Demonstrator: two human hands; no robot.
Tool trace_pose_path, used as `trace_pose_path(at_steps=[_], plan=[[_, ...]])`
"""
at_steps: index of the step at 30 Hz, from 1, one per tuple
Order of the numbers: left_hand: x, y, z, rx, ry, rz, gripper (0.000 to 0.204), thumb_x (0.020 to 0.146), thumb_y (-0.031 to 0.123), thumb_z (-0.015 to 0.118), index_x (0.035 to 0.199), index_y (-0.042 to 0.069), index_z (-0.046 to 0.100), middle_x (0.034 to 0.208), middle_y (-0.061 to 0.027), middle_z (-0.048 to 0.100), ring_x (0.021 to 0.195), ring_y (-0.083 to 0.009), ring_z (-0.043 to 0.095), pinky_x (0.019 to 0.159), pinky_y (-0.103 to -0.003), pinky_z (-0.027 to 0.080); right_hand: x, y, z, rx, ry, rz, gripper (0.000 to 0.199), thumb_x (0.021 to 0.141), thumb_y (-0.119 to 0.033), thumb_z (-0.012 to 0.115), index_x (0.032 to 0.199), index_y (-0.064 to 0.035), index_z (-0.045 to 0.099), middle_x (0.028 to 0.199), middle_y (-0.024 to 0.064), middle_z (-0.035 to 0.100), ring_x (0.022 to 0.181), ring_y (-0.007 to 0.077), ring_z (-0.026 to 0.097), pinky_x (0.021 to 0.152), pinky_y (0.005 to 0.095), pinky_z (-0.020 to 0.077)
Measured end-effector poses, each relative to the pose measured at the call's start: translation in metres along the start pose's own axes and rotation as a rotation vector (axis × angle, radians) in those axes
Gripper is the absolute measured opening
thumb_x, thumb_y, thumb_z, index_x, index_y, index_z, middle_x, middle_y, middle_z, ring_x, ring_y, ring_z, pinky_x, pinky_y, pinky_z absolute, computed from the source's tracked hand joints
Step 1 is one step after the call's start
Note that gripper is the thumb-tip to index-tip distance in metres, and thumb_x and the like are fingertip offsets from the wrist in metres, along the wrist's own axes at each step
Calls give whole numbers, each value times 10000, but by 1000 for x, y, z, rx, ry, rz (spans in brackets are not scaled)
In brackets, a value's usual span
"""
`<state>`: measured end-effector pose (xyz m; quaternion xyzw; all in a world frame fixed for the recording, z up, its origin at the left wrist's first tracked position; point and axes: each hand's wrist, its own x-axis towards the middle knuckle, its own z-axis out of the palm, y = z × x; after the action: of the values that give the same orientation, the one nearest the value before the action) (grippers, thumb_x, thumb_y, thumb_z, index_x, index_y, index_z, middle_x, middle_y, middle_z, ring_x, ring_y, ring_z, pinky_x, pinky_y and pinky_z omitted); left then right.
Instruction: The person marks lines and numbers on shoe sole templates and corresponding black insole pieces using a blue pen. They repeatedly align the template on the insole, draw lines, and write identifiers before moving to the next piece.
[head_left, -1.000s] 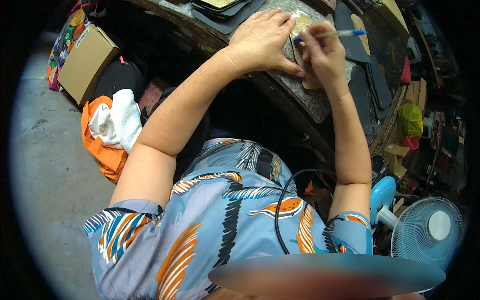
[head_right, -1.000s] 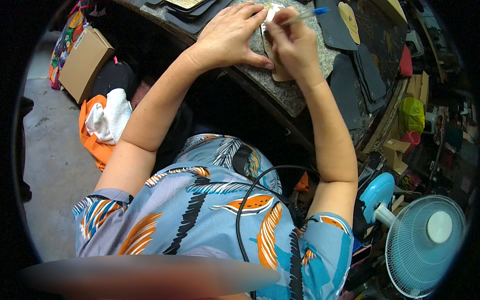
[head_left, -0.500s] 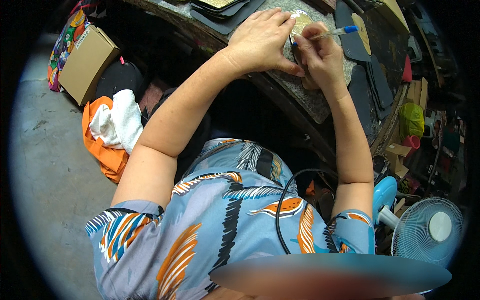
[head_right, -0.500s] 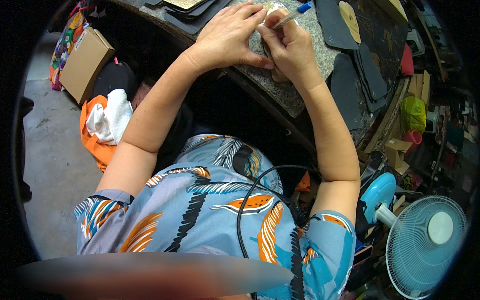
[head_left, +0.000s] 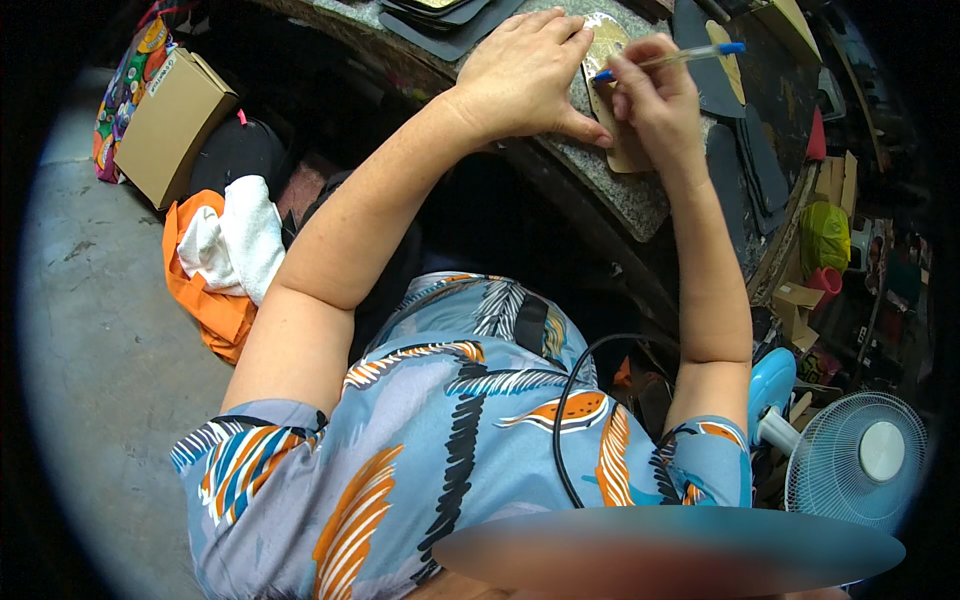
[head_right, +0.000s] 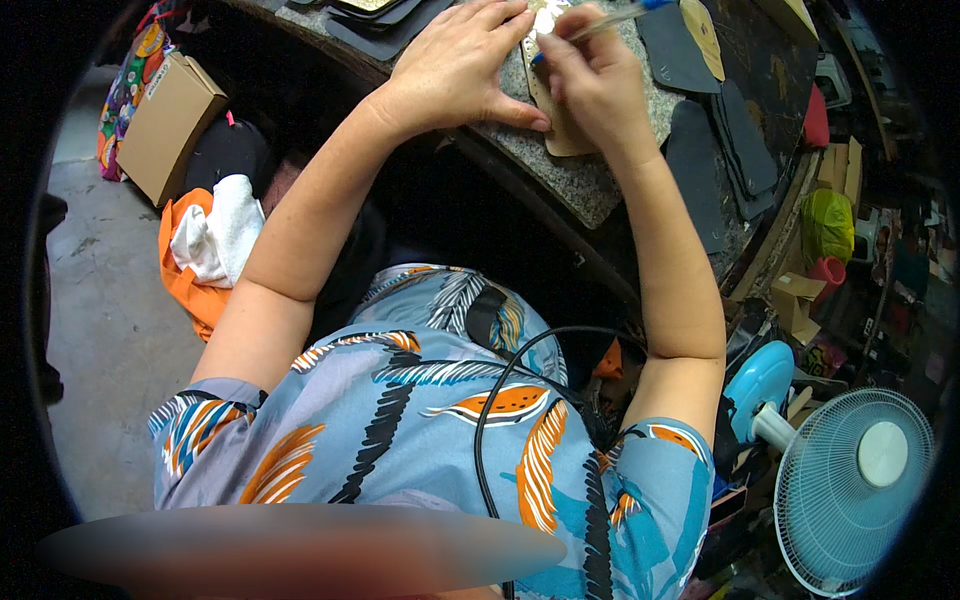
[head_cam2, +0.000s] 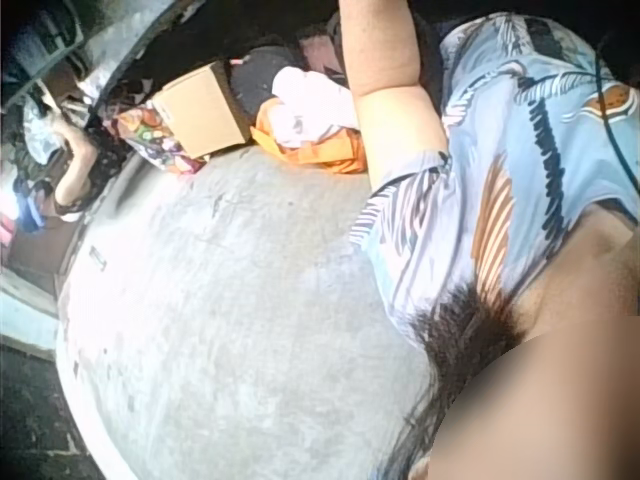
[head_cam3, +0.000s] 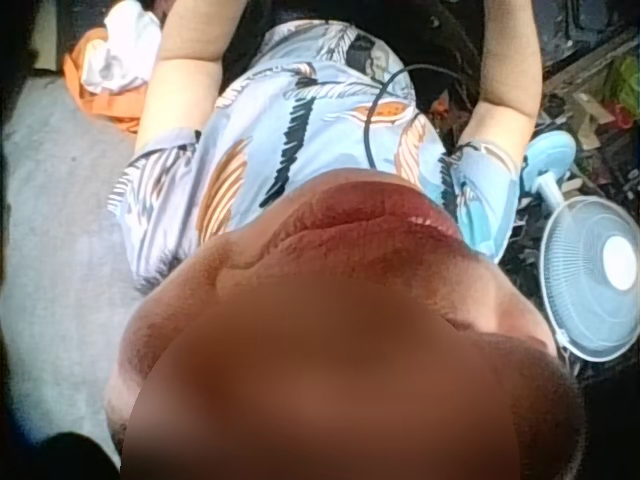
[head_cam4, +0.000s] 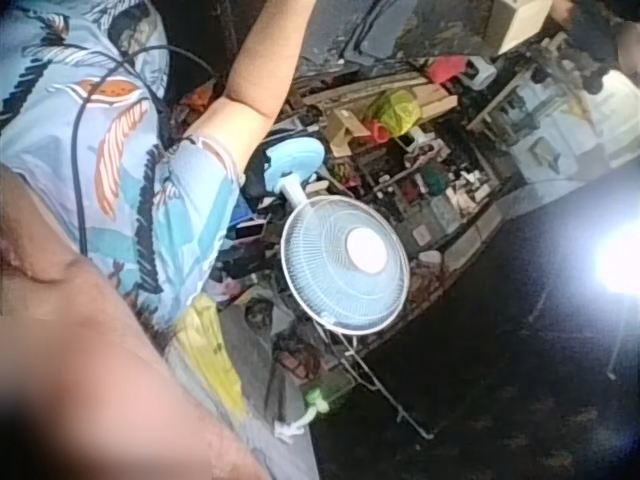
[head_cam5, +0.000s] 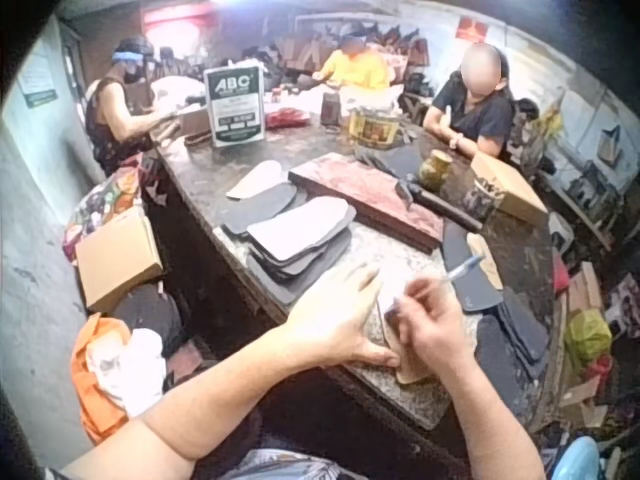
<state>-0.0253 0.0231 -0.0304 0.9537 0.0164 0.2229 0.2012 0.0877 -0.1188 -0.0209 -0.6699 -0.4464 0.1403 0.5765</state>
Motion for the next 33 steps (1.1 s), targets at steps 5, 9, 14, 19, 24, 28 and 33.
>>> trace_pose_path(at_steps=[5,9,14,19,24,28,33], plan=[[0,1,-3,-32,-44,-26,1035,602,535,787,1320,-107,411,1353,-279,444,1297,-397,395,1095,-421,318,-2,1,-1,2,-1,64,73,924,-87,608,919,-65,539,721,-28,521,559,28,466,487,178,354],[0,-2,4,-5,11,9,1031,603,549,784,1313,-106,422,1353,-281,444,1297,-397,395,1095,-424,318,-3,3,-3,-41,-33,-42,56,928,-90,597,924,-77,542,745,-23,526,579,24,464,501,171,367],[-2,-2,16,199,92,18,1111,581,781,678,1333,-14,485,1342,-202,506,1322,-314,414,1109,-414,310,-3,2,-3,208,-15,113,86,911,-72,618,916,-68,532,760,-25,512,585,28,454,505,188,367],[-1,-5,10,28,56,24,1036,603,570,781,1306,-107,432,1355,-278,443,1300,-398,391,1099,-424,312,-6,2,0,-325,-84,-221,79,907,-64,619,936,-74,546,750,-25,527,562,27,462,491,173,368],[-1,-2,5,12,-8,-19,1044,600,565,782,1313,-109,425,1358,-272,443,1304,-394,388,1103,-421,308,-4,5,-4,258,4,186,40,926,-75,582,932,-62,544,783,-19,545,567,18,460,495,165,366],[0,-3,5,14,10,1,1053,602,574,775,1319,-110,418,1362,-272,439,1306,-392,386,1104,-422,305,-6,4,-3,-307,-105,-290,38,922,-73,584,934,-81,548,814,-14,558,566,22,453,498,168,371],[0,-3,5,4,19,9,1036,601,550,787,1315,-104,419,1361,-273,437,1304,-391,387,1104,-421,305,-3,-4,-5,299,28,185,100,903,-62,622,942,-60,531,739,-10,527,614,47,487,545,192,395]])
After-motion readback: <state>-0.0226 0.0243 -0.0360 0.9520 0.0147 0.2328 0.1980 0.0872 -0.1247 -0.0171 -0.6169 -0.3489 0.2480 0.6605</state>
